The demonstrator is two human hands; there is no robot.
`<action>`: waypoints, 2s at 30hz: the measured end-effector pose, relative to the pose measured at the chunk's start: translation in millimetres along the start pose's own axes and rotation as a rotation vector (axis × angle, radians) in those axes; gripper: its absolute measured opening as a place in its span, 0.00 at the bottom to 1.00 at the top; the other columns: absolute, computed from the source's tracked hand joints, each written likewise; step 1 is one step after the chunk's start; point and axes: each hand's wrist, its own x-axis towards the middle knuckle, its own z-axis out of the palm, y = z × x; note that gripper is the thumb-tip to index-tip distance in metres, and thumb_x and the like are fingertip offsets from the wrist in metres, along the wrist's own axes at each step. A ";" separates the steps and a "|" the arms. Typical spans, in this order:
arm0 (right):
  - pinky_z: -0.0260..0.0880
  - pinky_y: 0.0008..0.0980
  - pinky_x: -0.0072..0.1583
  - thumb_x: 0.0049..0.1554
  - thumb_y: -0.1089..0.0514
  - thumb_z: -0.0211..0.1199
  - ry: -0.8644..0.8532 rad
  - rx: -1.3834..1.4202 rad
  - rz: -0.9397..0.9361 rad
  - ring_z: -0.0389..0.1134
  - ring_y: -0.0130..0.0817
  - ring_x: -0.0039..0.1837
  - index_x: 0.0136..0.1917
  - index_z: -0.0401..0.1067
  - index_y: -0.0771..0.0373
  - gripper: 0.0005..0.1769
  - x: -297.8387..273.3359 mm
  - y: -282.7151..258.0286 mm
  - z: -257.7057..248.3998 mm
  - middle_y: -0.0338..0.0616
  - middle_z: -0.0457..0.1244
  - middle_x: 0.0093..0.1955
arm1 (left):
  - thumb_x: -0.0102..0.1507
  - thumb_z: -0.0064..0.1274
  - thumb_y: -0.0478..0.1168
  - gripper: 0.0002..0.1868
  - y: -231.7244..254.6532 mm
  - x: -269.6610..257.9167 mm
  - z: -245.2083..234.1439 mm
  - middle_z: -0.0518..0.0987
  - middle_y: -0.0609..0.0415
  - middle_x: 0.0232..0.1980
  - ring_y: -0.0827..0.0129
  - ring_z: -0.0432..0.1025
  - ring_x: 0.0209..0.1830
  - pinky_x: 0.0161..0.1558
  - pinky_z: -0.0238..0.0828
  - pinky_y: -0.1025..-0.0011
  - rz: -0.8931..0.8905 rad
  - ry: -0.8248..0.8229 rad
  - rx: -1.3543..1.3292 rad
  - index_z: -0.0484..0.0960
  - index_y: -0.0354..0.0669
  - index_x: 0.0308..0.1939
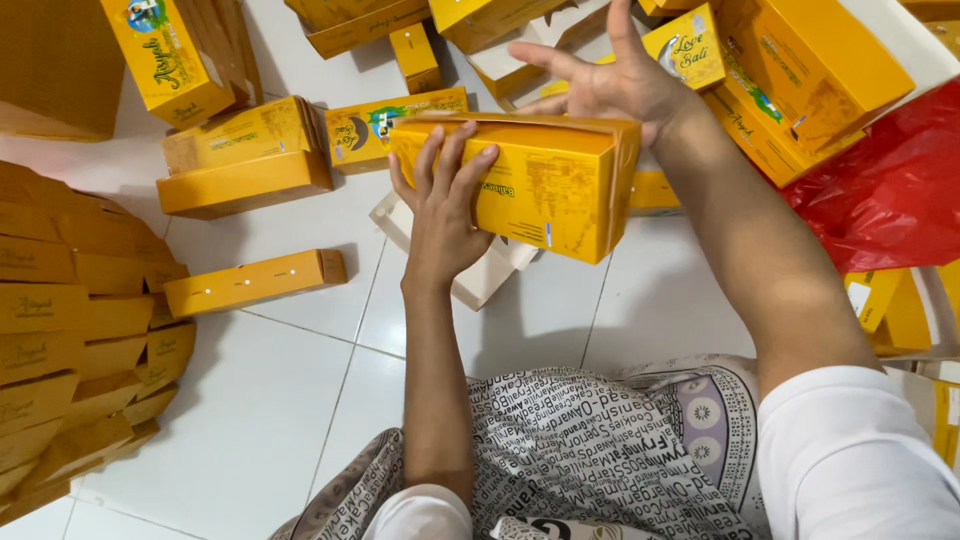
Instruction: The person assembles yellow cardboard boxes by hand while sitting on the floor, folding the sides and flaps into place and stacking the completed boxes.
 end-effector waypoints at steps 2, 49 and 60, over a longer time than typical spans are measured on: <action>0.58 0.39 0.52 0.34 0.44 0.45 0.064 -0.116 0.003 0.57 0.47 0.58 0.71 0.30 0.41 0.52 -1.3 5.5 -8.0 0.58 0.49 0.64 | 0.50 0.53 0.32 0.40 -1.6 -0.5 8.9 0.49 0.59 0.70 0.56 0.35 0.72 0.64 0.17 0.40 -0.028 0.015 0.048 0.52 0.60 0.62; 0.59 0.51 0.55 0.58 0.53 0.49 0.121 -1.235 -0.467 0.61 0.57 0.54 0.52 0.65 0.70 0.18 57.7 81.7 8.9 0.60 0.59 0.50 | 0.63 0.41 0.55 0.36 -32.1 -76.7 87.2 0.39 0.36 0.65 0.44 0.31 0.66 0.63 0.24 0.44 -1.369 0.708 -0.540 0.41 0.42 0.63; 0.52 0.61 0.59 0.57 0.57 0.42 0.109 -1.695 -0.316 0.43 0.84 0.58 0.52 0.66 0.51 0.13 57.9 107.1 -21.2 0.53 0.51 0.59 | 0.51 0.58 0.49 0.50 -26.8 -79.9 118.7 0.43 0.48 0.69 0.52 0.47 0.66 0.61 0.52 0.57 -0.679 0.283 -1.598 0.39 0.58 0.67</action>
